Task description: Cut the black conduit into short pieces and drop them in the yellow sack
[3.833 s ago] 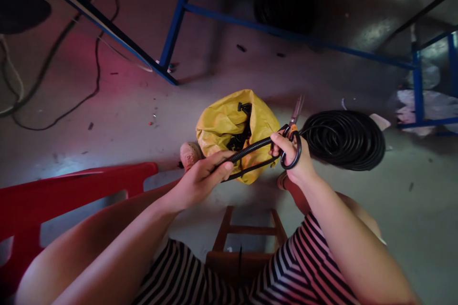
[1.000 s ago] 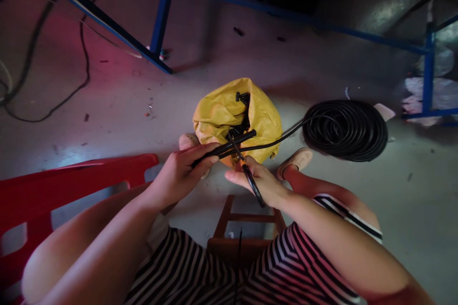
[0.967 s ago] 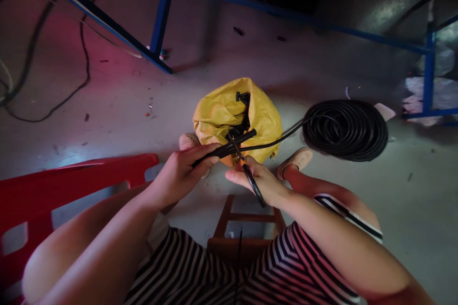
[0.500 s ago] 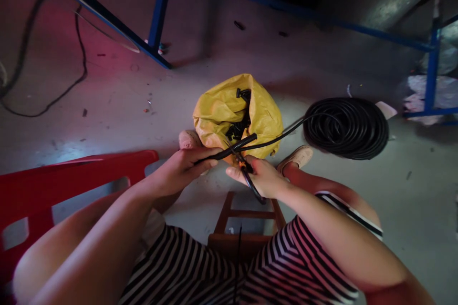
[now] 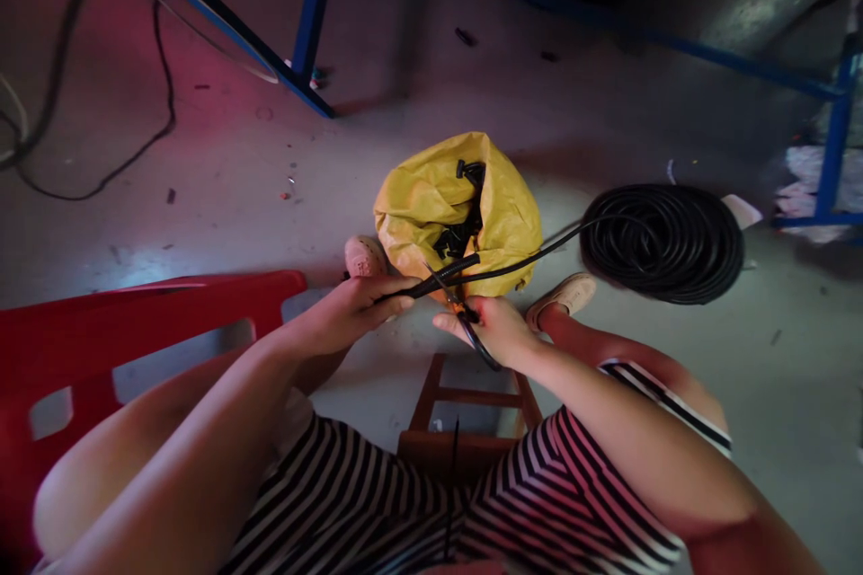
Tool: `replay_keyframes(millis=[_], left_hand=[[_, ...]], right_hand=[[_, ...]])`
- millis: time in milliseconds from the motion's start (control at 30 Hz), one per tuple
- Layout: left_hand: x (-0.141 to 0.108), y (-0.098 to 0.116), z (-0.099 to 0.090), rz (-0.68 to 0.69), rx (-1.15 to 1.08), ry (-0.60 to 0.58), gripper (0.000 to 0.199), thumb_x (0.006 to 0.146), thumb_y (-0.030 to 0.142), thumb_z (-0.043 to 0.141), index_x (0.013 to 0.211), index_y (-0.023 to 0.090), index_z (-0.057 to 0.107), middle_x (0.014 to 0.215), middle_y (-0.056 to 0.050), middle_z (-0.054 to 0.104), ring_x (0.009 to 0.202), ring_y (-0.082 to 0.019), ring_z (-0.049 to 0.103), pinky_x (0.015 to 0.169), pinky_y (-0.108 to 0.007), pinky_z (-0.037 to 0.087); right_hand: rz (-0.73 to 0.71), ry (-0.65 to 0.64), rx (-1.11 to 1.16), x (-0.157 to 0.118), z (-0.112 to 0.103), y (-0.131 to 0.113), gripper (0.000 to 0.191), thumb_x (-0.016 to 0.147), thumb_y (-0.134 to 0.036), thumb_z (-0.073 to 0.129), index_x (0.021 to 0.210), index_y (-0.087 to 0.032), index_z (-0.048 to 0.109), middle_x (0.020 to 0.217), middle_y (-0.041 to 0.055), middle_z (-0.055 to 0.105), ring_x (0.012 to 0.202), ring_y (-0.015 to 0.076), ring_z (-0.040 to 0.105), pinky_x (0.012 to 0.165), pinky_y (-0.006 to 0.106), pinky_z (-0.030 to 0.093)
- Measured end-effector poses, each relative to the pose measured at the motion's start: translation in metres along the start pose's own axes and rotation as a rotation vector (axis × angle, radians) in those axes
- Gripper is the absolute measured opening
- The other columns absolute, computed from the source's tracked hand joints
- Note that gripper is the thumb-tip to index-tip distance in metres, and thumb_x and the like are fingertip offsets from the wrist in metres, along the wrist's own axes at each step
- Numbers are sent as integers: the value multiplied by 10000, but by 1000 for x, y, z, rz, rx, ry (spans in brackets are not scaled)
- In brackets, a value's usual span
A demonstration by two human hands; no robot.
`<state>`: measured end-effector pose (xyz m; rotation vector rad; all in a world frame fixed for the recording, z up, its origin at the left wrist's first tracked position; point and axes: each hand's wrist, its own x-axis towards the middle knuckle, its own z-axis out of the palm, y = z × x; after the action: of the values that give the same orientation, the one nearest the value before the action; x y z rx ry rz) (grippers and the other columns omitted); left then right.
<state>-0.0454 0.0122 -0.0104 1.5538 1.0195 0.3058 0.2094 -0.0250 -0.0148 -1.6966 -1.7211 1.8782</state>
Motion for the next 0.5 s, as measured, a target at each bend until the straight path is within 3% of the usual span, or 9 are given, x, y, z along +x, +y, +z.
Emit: replay_keyframes(millis=[167,300,500], left_hand=[[-1,1,0,-13,-64,5,350,1013,390,530,1176,173,752,915,-61,756,838,-195,674,772,-287,568],[-3,-7,3,-84,-112,-4,375,1031,421,506,1180,162,734,670,1,594,586,-135,516,537,-216,429],[-1,-22,16,-193,-287,-13,398,1030,508,527,1113,146,670,638,40,468,501,-98,415,471,-209,338]], right_hand=[[23,-5,108,2,2,-3,601,865,-774,608,631,-230,507,494,-15,451,560,176,487,563,280,319],[67,-26,161,6,5,1,611,831,-797,632,647,-230,501,489,-16,489,482,154,485,488,268,319],[214,-74,228,18,9,8,641,762,-828,685,724,-198,574,513,-26,530,451,139,549,428,246,443]])
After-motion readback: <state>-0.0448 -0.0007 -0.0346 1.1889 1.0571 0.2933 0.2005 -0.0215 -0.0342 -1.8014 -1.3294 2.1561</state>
